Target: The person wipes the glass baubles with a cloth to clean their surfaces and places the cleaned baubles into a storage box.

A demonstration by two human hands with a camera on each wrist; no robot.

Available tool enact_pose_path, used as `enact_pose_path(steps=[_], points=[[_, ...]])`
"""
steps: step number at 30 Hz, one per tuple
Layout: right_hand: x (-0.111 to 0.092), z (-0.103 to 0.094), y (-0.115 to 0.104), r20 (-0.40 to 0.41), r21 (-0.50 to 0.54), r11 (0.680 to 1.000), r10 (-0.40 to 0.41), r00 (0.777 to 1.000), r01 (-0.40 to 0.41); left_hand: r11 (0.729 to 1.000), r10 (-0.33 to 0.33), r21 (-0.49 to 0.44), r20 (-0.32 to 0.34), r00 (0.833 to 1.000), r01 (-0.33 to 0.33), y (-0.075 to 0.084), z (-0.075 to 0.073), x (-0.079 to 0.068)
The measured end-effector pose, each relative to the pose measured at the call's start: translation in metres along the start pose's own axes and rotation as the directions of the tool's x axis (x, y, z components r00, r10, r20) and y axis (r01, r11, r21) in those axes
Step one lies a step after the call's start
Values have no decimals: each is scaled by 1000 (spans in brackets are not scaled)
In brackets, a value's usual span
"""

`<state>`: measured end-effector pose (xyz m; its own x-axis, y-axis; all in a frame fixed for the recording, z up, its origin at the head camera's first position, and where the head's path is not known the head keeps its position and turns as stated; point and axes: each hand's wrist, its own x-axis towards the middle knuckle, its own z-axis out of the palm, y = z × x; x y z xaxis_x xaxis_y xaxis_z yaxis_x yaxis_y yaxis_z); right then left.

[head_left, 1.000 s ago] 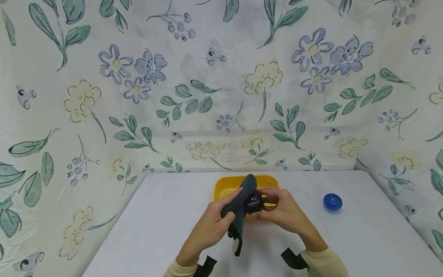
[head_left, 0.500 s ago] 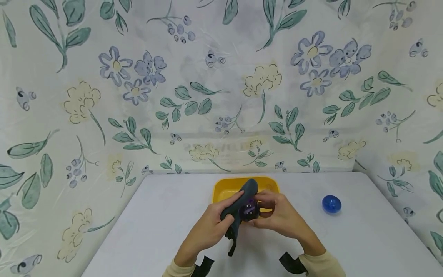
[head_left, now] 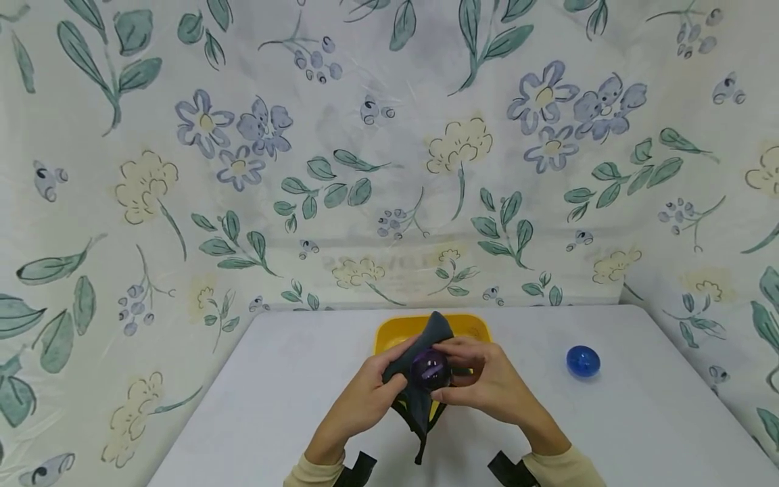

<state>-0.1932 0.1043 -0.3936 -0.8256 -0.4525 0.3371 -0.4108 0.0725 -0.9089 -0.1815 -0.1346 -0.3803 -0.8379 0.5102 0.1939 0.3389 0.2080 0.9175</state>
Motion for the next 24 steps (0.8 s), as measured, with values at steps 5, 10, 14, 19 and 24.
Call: enact_pose_path(steps=[5, 10, 14, 19, 24], points=[[-2, 3, 0, -52, 4, 999, -37, 998, 38, 998, -17, -67, 1, 1000, 17, -3, 0, 1], [0, 4, 0, -135, -19, 997, -77, 988, 75, 995, -42, -91, -13, 999, 41, -2, 0, 1], [2, 2, 3, -172, -29, 995, -98, 980, 95, 993, -65, -101, -14, 998, 63, -1, 1, 2], [3, -2, 6, -190, -1, 996, -93, 977, 95, 990, -85, -114, -5, 996, 84, 1, 3, 0], [3, -6, 7, -215, -46, 997, -70, 974, 61, 988, -68, -135, 12, 998, 69, 4, 4, -1]])
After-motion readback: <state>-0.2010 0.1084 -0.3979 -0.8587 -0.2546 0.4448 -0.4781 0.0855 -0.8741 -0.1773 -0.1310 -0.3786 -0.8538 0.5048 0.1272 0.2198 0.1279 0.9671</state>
